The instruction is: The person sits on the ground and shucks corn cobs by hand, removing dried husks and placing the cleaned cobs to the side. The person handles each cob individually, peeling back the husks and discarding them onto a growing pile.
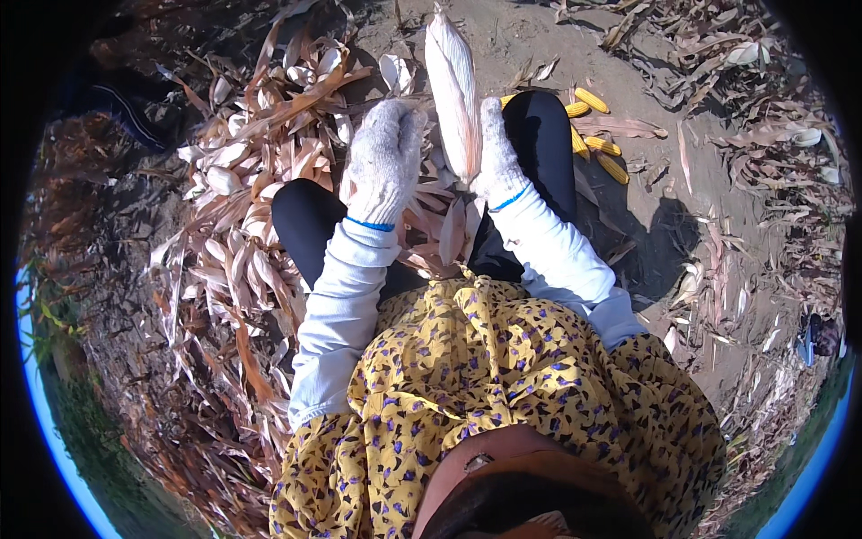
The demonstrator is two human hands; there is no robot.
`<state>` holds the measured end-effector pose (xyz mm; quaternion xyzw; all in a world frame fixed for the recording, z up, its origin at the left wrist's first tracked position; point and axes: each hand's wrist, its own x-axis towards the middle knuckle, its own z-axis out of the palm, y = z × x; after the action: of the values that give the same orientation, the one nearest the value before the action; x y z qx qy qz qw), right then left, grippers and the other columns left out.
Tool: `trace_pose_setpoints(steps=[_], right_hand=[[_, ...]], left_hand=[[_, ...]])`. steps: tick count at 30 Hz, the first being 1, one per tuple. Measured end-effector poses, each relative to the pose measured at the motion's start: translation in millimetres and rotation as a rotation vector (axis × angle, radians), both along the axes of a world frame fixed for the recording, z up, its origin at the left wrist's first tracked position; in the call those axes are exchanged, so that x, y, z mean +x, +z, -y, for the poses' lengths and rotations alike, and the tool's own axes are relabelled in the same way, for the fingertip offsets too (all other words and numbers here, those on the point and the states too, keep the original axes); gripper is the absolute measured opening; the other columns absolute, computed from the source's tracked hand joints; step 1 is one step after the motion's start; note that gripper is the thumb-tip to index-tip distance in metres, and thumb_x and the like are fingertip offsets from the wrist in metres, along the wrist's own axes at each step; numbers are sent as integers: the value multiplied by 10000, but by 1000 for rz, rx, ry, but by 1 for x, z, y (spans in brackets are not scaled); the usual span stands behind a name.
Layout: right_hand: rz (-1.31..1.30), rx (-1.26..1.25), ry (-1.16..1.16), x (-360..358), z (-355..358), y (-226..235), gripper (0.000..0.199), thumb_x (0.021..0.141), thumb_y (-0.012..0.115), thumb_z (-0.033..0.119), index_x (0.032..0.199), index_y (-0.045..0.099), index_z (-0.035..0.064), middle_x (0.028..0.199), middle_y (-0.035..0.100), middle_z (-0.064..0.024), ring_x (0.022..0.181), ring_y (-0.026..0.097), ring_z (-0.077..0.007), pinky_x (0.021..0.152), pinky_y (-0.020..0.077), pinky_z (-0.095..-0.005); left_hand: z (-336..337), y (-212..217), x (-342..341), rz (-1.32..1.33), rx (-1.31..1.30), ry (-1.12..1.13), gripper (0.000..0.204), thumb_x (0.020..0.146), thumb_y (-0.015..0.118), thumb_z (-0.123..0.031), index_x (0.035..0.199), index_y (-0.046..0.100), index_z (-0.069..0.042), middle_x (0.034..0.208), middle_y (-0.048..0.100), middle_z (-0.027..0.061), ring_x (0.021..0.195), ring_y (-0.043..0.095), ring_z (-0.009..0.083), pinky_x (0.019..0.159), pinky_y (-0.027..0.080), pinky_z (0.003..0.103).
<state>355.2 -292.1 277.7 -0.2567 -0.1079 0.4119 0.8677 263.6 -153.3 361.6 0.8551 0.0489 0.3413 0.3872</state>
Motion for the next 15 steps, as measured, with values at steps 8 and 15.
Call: trace_pose_setpoints(steps=[8, 15], right_hand=[[-44, 91, -15, -2, -17, 7, 630, 990, 399, 573, 1259, 549, 24, 874, 656, -195, 702, 655, -333, 573, 555, -433], [-229, 130, 209, -15, -20, 16, 660, 989, 416, 543, 1282, 524, -39, 967, 674, -234, 779, 678, -367, 665, 579, -489]], left_hand=[[-66, -39, -35, -669, 287, 77, 324, 826, 687, -352, 944, 676, -49, 967, 651, 134, 873, 638, 327, 751, 501, 446], [-52, -36, -45, -361, 150, 147, 260, 911, 618, -231, 1101, 651, -56, 967, 681, 146, 881, 671, 299, 773, 528, 390]])
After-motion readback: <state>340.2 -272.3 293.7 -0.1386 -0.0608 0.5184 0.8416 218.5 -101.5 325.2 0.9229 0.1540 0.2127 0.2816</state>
